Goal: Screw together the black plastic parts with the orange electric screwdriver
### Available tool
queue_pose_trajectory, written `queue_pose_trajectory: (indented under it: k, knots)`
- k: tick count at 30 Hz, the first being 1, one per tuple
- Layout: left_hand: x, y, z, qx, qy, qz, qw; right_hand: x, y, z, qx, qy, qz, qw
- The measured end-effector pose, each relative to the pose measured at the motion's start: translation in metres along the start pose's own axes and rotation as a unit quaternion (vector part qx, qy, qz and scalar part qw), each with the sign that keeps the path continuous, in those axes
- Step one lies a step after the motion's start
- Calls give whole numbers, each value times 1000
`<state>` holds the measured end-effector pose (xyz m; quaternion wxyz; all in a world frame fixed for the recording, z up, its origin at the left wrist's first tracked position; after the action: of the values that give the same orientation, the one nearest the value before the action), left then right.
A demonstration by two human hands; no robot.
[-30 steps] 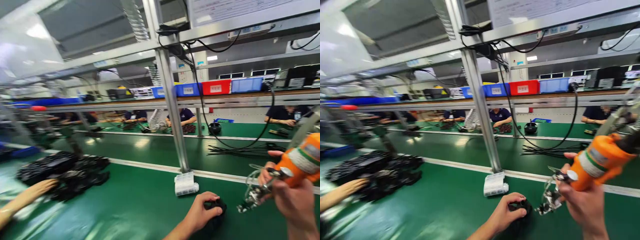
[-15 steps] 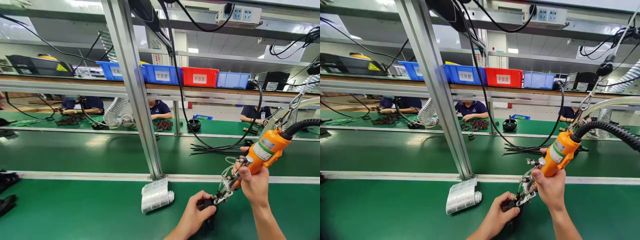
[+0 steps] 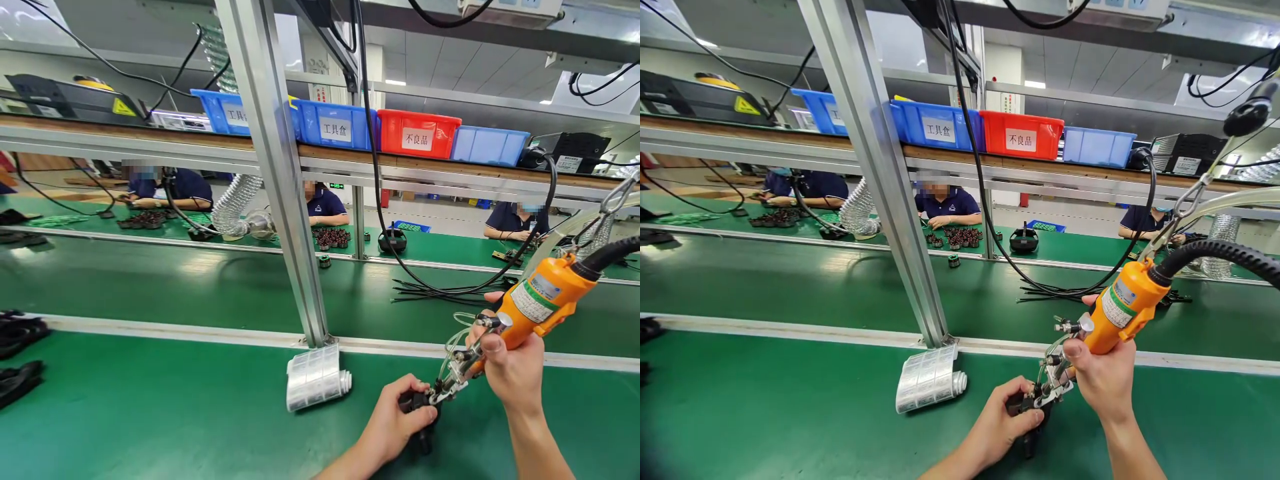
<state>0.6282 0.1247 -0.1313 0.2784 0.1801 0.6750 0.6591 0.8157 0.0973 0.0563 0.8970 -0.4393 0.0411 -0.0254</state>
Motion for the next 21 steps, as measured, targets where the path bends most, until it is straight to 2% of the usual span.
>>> queue_pose_trajectory:
  k: [7, 12, 16, 21]
  knots:
    - [-4, -2, 1, 4, -1, -35, 999, -9, -6, -4, -7, 8, -2, 1000]
    - [-7, 6, -1, 23, -13, -3, 1000, -25, -5, 2, -26, 29, -75, 996]
    - [-6, 8, -2, 22, -8, 8, 1000, -25, -3, 0, -28, 46, -109, 993]
    - [-5, 4, -1, 8, -1, 35, 999, -25, 10, -2, -28, 2, -121, 992]
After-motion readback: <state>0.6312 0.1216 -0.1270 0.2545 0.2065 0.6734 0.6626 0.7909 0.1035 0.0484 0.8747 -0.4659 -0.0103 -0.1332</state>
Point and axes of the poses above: each hand's wrist, its own z-axis towards the middle knuckle, its own x-axis out of the back of the hand, y = z × x, the point moved 6 cm from there along z, towards the middle knuckle, and after that the axes turned 15 degrees about -y, right-handed, at the moved point
